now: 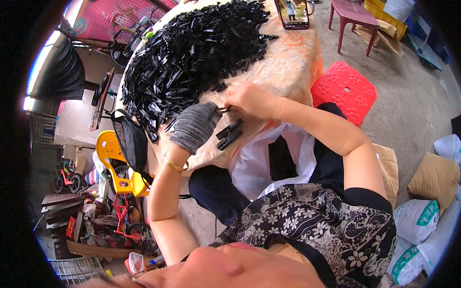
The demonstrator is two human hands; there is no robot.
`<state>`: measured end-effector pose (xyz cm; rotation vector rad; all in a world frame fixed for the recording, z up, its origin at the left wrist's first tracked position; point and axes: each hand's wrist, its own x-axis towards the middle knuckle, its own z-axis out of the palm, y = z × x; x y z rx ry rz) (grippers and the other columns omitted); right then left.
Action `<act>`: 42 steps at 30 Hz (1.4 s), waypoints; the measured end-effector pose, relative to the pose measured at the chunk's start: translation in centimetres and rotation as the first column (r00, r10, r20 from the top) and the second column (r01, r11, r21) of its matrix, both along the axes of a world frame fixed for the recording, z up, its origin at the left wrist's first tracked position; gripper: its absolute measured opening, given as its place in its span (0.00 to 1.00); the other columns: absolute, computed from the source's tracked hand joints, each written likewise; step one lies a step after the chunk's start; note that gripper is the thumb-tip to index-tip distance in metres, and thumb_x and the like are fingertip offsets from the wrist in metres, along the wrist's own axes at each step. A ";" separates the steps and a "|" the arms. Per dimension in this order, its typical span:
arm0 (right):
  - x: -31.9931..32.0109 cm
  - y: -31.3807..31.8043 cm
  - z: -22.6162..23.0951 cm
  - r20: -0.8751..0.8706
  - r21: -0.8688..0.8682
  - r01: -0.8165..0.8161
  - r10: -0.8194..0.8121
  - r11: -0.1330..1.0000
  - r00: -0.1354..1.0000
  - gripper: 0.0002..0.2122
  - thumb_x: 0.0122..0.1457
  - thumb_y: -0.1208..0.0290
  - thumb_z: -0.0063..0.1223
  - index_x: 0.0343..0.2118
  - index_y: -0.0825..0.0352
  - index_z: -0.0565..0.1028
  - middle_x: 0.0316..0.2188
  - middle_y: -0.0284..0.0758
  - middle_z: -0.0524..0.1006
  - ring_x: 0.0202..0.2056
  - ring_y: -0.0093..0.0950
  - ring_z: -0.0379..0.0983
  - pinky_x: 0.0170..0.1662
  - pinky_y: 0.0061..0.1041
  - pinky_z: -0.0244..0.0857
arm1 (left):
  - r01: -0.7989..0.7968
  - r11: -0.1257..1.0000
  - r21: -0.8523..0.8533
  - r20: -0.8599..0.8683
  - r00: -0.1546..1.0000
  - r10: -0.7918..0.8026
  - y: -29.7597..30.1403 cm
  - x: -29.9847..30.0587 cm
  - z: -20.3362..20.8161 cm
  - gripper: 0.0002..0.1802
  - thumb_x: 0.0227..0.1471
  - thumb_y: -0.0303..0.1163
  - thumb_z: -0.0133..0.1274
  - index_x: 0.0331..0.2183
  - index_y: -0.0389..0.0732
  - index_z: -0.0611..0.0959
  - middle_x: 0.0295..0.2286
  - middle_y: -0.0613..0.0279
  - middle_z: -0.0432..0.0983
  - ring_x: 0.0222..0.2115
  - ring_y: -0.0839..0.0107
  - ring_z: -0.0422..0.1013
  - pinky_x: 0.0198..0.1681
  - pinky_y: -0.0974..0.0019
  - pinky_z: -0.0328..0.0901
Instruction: Assembling small black plastic clips on a table.
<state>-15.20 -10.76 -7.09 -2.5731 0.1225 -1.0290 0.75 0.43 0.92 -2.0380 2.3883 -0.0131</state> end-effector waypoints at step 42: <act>-1.1 0.6 1.0 -0.047 -0.096 0.162 -0.167 0.982 0.985 0.07 0.46 0.68 0.56 0.28 0.62 0.77 0.29 0.34 0.73 0.35 0.35 0.71 0.39 0.34 0.65 | 0.107 0.987 0.119 0.048 0.992 -0.114 -5.1 -0.5 -2.3 0.24 0.37 0.40 0.64 0.35 0.36 0.78 0.26 0.48 0.76 0.27 0.51 0.73 0.31 0.57 0.68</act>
